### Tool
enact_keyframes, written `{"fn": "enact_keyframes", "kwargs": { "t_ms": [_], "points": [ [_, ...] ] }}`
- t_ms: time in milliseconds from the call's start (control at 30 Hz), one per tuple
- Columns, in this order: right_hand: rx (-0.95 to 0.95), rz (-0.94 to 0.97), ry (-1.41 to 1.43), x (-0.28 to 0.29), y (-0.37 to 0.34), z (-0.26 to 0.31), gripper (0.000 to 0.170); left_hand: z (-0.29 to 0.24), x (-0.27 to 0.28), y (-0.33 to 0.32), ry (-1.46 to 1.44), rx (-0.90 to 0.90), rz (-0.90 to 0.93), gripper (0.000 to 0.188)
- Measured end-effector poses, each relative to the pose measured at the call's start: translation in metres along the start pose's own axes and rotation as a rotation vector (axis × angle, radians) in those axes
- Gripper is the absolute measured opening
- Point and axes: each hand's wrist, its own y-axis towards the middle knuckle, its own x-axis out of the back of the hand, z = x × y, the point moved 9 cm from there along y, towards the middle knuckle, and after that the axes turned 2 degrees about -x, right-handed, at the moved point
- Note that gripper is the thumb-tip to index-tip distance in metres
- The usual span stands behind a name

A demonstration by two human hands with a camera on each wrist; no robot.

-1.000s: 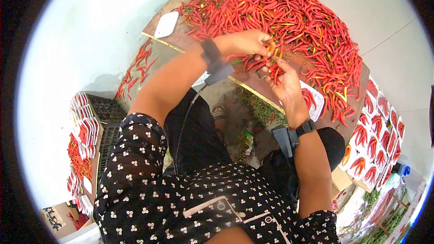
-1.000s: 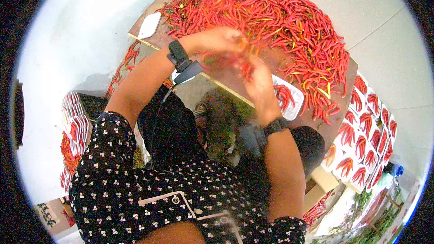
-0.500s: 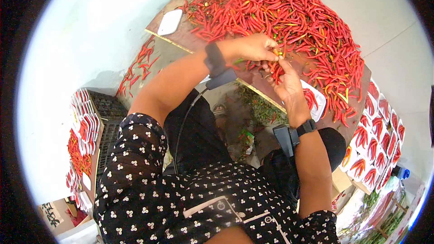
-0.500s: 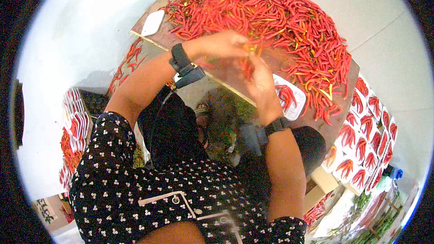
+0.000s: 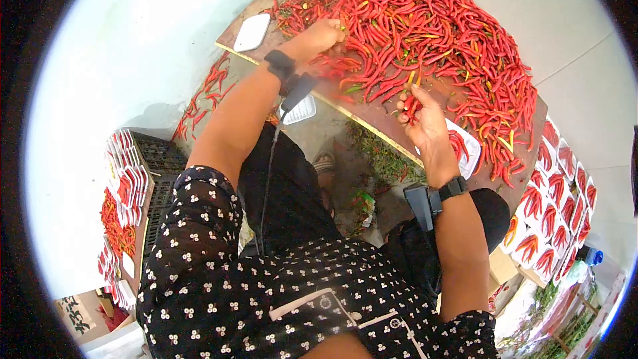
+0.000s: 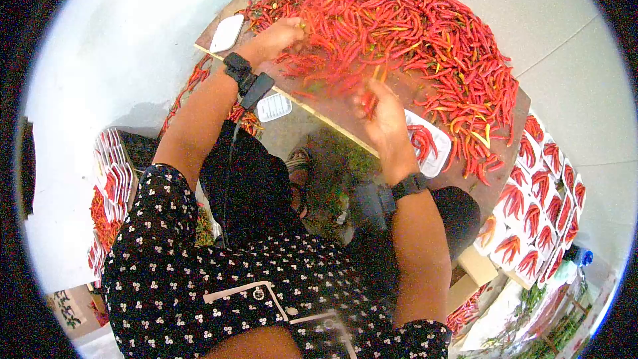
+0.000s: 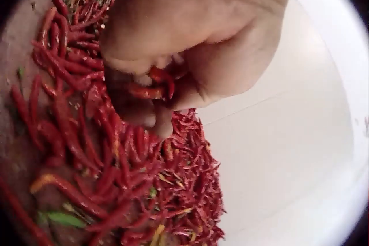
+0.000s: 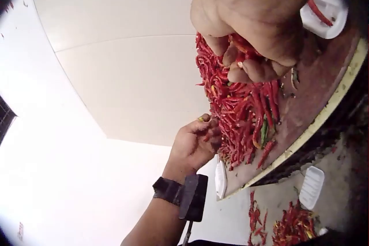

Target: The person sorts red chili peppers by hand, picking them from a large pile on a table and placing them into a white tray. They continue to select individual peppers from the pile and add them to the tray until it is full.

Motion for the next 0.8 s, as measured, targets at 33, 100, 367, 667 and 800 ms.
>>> {"fn": "enact_keyframes", "kwargs": {
  "t_ms": [33, 100, 367, 667, 800],
  "points": [
    [-0.006, 0.001, -0.001, 0.000, 0.000, -0.001, 0.015, 0.006, 0.002, -0.002, 0.096, 0.133, -0.032, 0.017],
    [-0.013, 0.002, -0.002, -0.001, 0.001, -0.002, 0.015, 0.002, 0.003, -0.010, 0.192, 0.267, -0.064, 0.024],
    [-0.024, 0.016, -0.030, 0.001, 0.002, -0.004, 0.015, -0.028, -0.045, -0.015, 0.535, -0.014, 0.263, 0.020],
    [0.004, -0.003, -0.056, -0.001, -0.001, 0.000, 0.016, -0.045, -0.043, 0.008, 0.091, 0.093, 0.166, 0.019],
    [0.002, 0.003, -0.036, -0.001, 0.000, 0.000, 0.017, -0.037, -0.029, 0.011, 0.003, 0.114, 0.060, 0.019]
  ]
}}
